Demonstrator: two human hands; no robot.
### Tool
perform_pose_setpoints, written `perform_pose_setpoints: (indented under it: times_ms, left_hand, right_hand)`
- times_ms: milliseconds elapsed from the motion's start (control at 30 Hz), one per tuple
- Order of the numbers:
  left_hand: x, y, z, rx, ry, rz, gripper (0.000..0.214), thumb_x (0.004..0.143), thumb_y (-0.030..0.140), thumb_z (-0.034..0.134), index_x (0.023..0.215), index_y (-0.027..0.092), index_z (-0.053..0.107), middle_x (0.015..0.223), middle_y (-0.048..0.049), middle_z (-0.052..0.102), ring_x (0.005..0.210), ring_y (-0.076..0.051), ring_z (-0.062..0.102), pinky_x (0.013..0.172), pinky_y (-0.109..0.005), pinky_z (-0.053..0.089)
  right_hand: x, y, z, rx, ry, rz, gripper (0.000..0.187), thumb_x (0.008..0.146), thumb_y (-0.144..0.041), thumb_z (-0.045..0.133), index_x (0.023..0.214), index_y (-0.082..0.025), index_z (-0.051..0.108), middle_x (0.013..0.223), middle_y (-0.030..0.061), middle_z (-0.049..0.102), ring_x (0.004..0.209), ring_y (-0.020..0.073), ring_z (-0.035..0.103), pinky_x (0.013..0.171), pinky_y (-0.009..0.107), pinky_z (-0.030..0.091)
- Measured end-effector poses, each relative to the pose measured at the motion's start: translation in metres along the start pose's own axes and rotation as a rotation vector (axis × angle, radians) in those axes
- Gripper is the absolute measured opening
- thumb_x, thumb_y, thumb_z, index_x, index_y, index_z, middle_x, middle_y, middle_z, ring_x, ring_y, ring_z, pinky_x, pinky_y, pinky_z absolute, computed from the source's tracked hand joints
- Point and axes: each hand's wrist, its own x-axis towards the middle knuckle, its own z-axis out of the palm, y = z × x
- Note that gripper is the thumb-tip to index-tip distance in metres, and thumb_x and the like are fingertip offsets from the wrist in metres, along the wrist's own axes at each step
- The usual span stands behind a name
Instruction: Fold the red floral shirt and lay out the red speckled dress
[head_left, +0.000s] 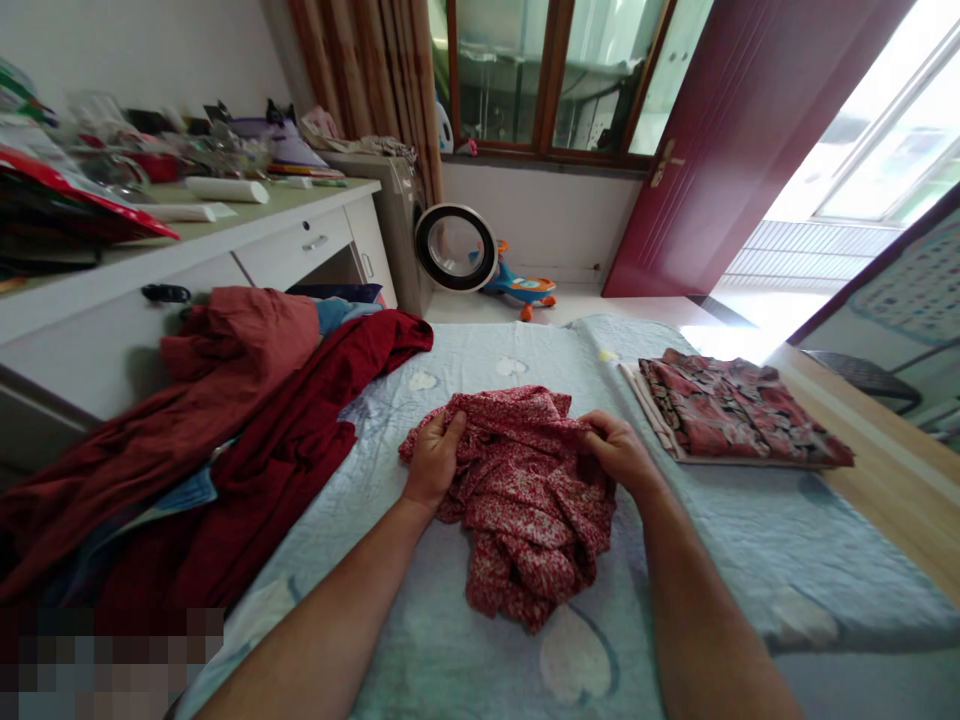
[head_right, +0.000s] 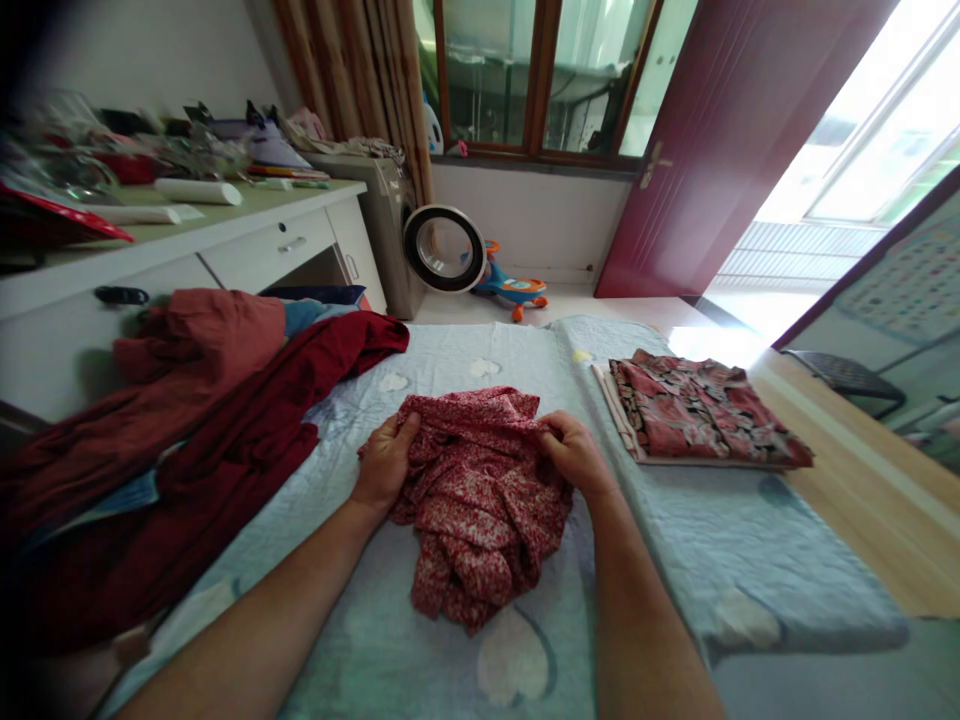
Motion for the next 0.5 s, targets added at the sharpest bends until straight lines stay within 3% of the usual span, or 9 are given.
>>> perform_pose_setpoints:
  times_ms: [133,300,500]
  left_hand:
    - [0.003,-0.006,-0.001,-0.014,-0.015,-0.019,0.046,0.085,0.058,0.057,0.097,0.015,0.070,0.077,-0.0008,0.070,0.069,-0.017,0.062,0.068,-0.027,0.048]
    - [0.006,-0.011,-0.004,0.042,-0.071,0.041,0.041,0.086,0.054,0.057,0.095,0.016,0.069,0.086,-0.0017,0.072,0.081,-0.018,0.064,0.077,-0.027,0.048]
    - [0.004,-0.005,-0.006,0.192,-0.153,0.118,0.034,0.090,0.047,0.054,0.084,0.016,0.067,0.081,-0.0008,0.069,0.081,-0.017,0.062,0.078,-0.026,0.048]
  right_hand:
    - [-0.001,-0.002,0.005,0.087,-0.008,0.087,0.023,0.076,-0.036,0.055,0.081,-0.018,0.069,0.070,-0.0001,0.062,0.065,0.0144,0.054,0.060,0.025,0.042]
    - [0.001,-0.002,0.010,0.158,-0.037,0.152,0.031,0.075,-0.045,0.061,0.079,-0.016,0.071,0.065,0.0001,0.061,0.059,0.0131,0.051,0.055,0.023,0.039]
    - [0.001,0.002,0.016,0.189,0.094,0.187,0.034,0.075,-0.048,0.059,0.078,-0.016,0.070,0.062,-0.0001,0.059,0.054,0.0124,0.048,0.050,0.023,0.038]
